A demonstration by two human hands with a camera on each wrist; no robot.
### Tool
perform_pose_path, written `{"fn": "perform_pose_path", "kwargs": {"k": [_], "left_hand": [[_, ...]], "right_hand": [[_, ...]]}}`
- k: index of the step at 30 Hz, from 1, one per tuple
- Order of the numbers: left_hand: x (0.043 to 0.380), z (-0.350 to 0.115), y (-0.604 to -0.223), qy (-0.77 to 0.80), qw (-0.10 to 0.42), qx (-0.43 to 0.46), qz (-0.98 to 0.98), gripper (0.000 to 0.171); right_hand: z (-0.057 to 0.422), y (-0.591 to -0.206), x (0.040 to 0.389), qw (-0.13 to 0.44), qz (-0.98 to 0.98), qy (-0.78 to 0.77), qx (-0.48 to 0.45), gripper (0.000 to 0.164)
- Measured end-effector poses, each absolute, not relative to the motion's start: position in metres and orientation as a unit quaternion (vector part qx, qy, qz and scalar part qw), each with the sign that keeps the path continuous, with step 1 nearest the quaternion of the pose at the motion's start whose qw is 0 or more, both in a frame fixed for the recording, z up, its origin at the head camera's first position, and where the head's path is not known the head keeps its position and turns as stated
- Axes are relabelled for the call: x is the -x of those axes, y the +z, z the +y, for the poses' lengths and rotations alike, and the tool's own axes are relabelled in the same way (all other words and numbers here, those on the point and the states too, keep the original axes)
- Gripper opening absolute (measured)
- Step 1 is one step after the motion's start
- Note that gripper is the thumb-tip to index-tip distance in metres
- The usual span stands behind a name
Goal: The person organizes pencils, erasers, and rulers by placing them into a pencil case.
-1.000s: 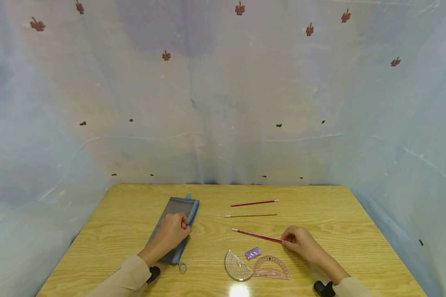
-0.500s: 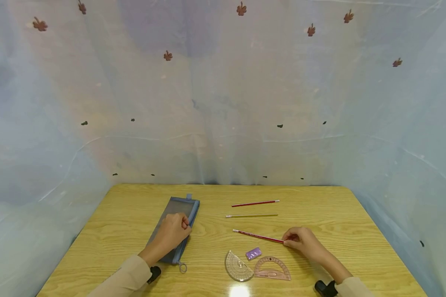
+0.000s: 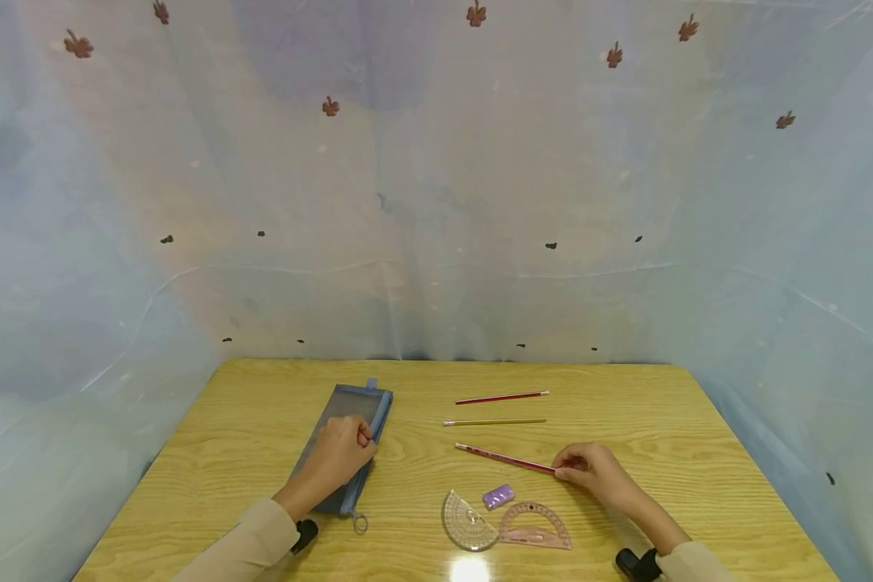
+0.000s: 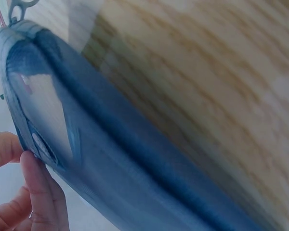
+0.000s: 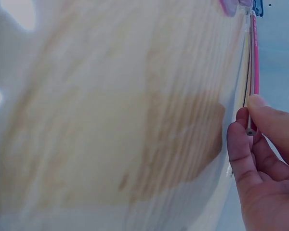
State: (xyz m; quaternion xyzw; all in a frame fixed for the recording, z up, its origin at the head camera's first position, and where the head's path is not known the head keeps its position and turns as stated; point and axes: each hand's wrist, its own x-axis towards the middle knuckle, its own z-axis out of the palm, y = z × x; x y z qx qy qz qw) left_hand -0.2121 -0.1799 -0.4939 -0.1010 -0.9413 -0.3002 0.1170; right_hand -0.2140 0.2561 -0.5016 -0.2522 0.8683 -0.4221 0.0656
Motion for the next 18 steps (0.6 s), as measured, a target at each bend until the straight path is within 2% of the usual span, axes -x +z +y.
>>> {"fn": "perform_pose_path", "kwargs": {"k": [12, 18], "left_hand": [[0.211, -0.179, -0.490, -0.308, 0.108, 0.096, -0.940, 0.022], [0.211, -0.179, -0.489, -0.310, 0.105, 0.092, -0.940, 0.023]], "right_hand": [[0.247, -0.501, 0.219, 0.078, 0.859, -0.438, 0.252, 0.008], [0.241, -0.501, 0.221, 0.064, 0.856, -0.438, 0.268, 0.007]]}}
